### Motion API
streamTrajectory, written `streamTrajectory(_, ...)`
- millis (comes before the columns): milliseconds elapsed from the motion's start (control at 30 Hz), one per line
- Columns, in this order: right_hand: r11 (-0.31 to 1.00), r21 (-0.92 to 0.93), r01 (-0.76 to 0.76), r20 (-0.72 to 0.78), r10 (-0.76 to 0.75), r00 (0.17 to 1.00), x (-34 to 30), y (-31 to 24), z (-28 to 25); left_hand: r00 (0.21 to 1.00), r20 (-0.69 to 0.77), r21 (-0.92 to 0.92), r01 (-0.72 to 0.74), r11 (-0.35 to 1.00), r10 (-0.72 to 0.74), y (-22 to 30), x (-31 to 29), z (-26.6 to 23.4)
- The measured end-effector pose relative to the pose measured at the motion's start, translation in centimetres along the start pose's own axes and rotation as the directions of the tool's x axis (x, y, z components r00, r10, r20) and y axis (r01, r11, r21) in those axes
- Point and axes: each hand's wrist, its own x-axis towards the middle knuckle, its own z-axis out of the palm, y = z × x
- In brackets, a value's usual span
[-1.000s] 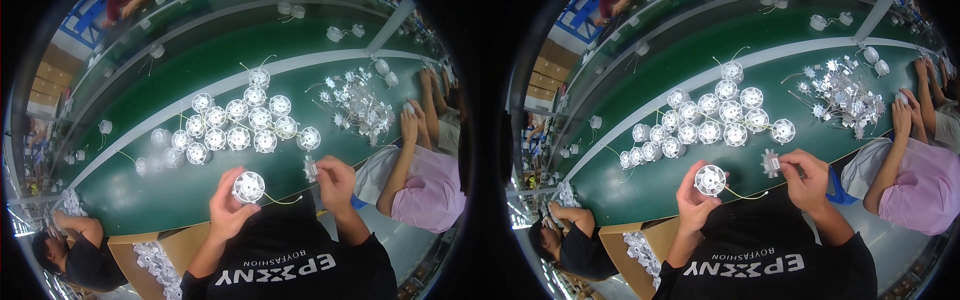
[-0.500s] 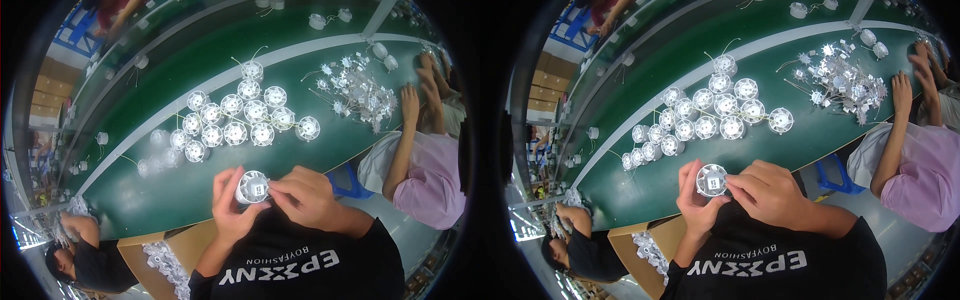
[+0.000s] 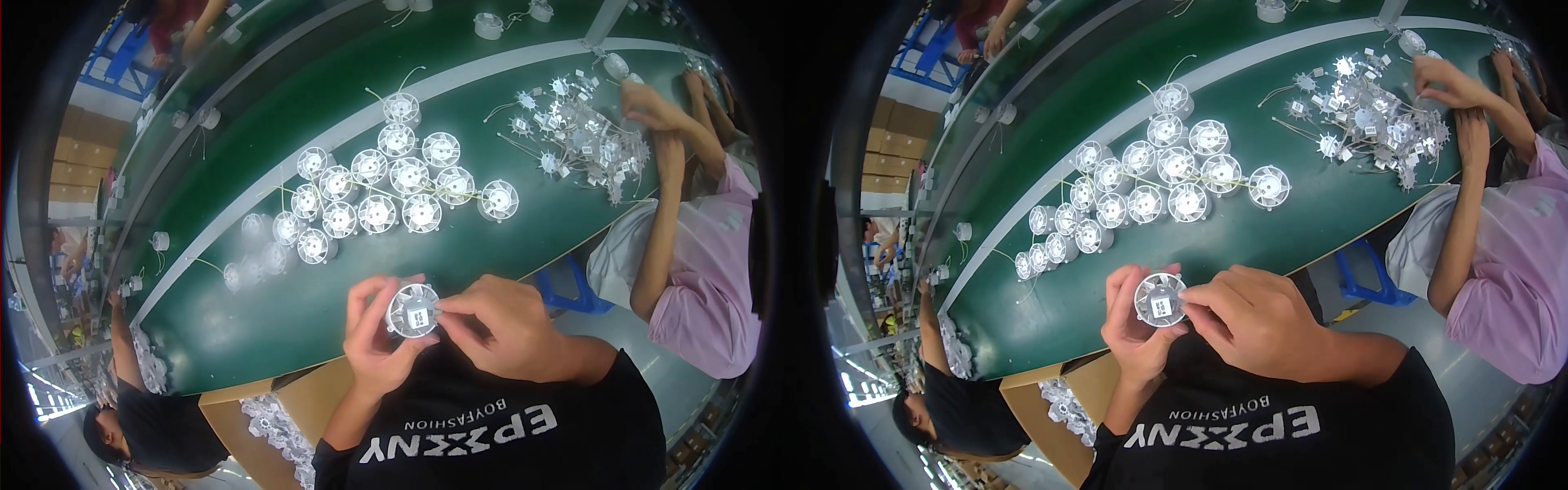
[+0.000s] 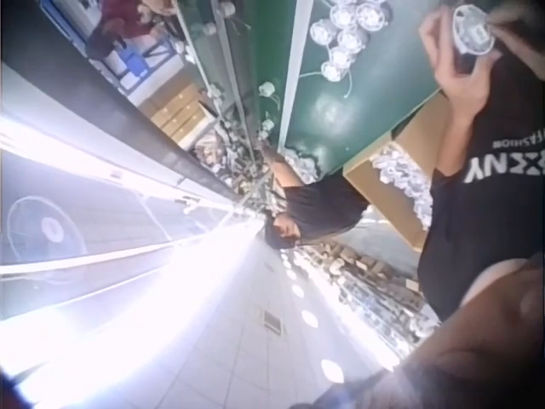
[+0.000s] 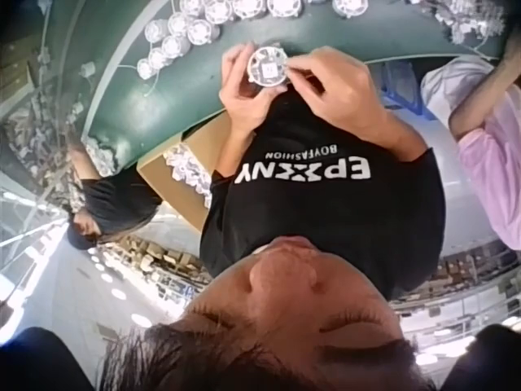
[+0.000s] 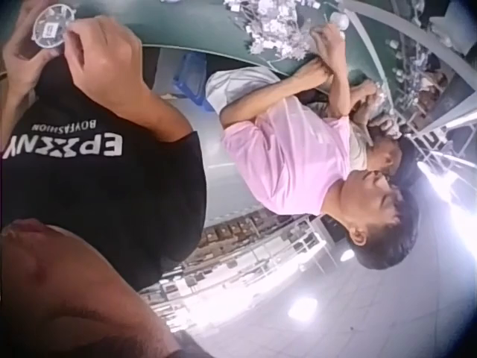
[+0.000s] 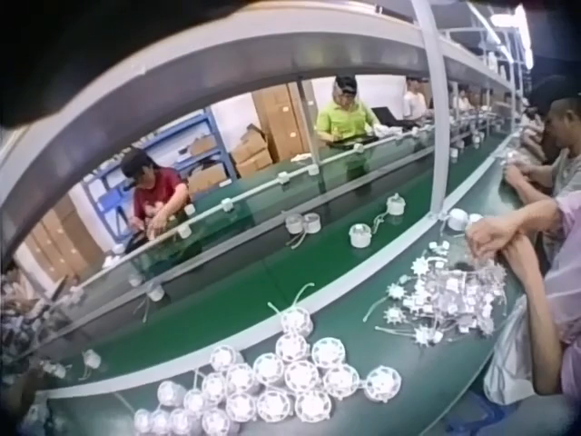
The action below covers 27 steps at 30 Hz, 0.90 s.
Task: The person assembles strands of LED modules by hand, connecting wires and plastic housings on a factory assembly line.
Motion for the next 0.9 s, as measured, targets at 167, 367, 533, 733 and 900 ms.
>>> streamTrajectory(167, 0.999, 0.024, 0.049, -0.034, -0.048, 0.998, -0.1, 0.1, 0.2, 0.995, 0.038, 0.021, -0.089, 0.996, 0.088, -0.5, 0.0, -0.5)
streamTrajectory(367, 0.993, -0.087, 0.078, -0.014, -0.08, 0.997, 0.2, -0.6, -0.3, 0.992, 0.018, 0.004, -0.123, 0.992, 0.123, -0.7, -0.3, -0.5)
streamTrajectory(533, 0.992, -0.119, 0.049, -0.019, -0.052, 0.998, 0.0, -0.6, -0.1, 0.994, 0.009, -0.051, -0.106, 0.993, 0.107, -0.7, -0.4, -0.4)
streamTrajectory(733, 0.998, -0.046, -0.034, 0.08, 0.038, 0.996, 0.2, 0.1, -0.7, 0.997, -0.002, -0.238, 0.071, 0.969, -0.073, -1.7, -1.2, -0.4)
streamTrajectory(900, 0.971, 0.172, -0.167, 0.133, 0.146, 0.98, 0.2, 1.4, -0.3, 0.992, -0.017, -0.198, 0.12, 0.973, -0.126, -1.6, -2.0, -0.3)
